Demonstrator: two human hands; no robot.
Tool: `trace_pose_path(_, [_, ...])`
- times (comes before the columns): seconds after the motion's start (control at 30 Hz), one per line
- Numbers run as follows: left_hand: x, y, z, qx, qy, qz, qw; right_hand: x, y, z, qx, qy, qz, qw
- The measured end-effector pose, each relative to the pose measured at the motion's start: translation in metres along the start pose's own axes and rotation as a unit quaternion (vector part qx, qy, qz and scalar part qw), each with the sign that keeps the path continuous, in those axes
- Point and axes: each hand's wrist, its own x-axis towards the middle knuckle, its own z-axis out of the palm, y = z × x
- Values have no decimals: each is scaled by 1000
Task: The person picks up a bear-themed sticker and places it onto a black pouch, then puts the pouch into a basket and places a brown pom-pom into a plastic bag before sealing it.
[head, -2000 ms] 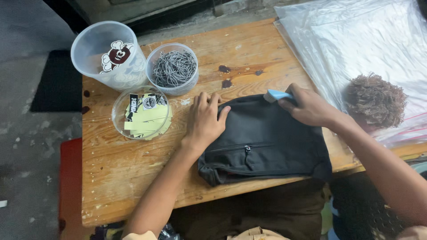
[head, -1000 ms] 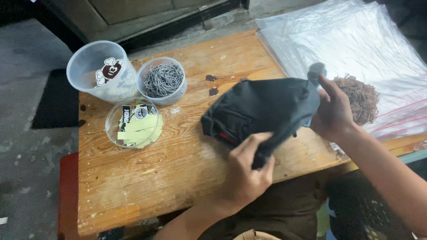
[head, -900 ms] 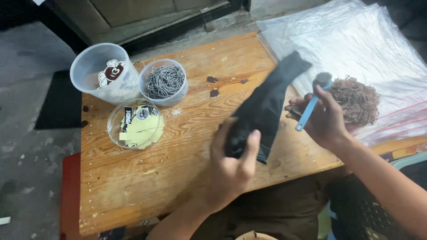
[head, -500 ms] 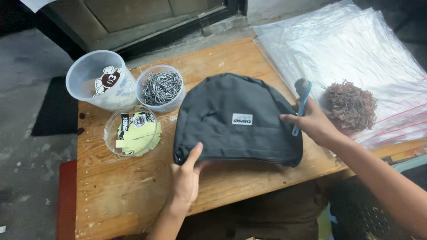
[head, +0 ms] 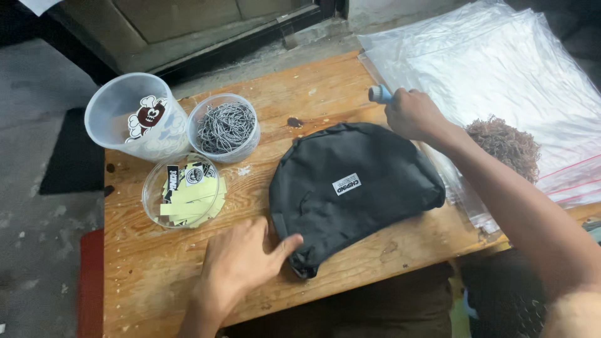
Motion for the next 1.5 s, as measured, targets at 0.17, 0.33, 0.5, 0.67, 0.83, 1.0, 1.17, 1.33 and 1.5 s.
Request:
trace_pose_path(0.17, [56,6,19,-9,117,87,989,53,-18,5,-6,44,-4,999])
trace_pose_path(0.33, [83,10,40,-29,140,138,980,85,-25,17,-41,134,-13,990])
trace_pose_path(0.5, [68,-5,26,-95,162,243,952,95,-33,15,-229,267,-69,934])
trace_pose_path(0.67, [52,-35,14,-174,248,271,914,112,-56,6,-290,301,-60,907])
trace_pose_path(0.83, [57,-69,-1,-172,381,250,873,89,-155,-7,-62,250,-250,934])
trace_pose_path(1.0, [67,-94,-13,-216,458,218,834,44,-271,-8,127,79,-416,897])
trace_pose_path(1.17, [65,-102,-20,-220,499,202,814,30,-311,4,60,55,-371,925])
trace_pose_path(1.33, [68,-114,-37,-224,533,190,793,45,-314,21,-4,62,-340,938])
trace_pose_path(1.5, [78,-128,-46,-227,577,201,758,30,-320,-8,66,22,-347,935])
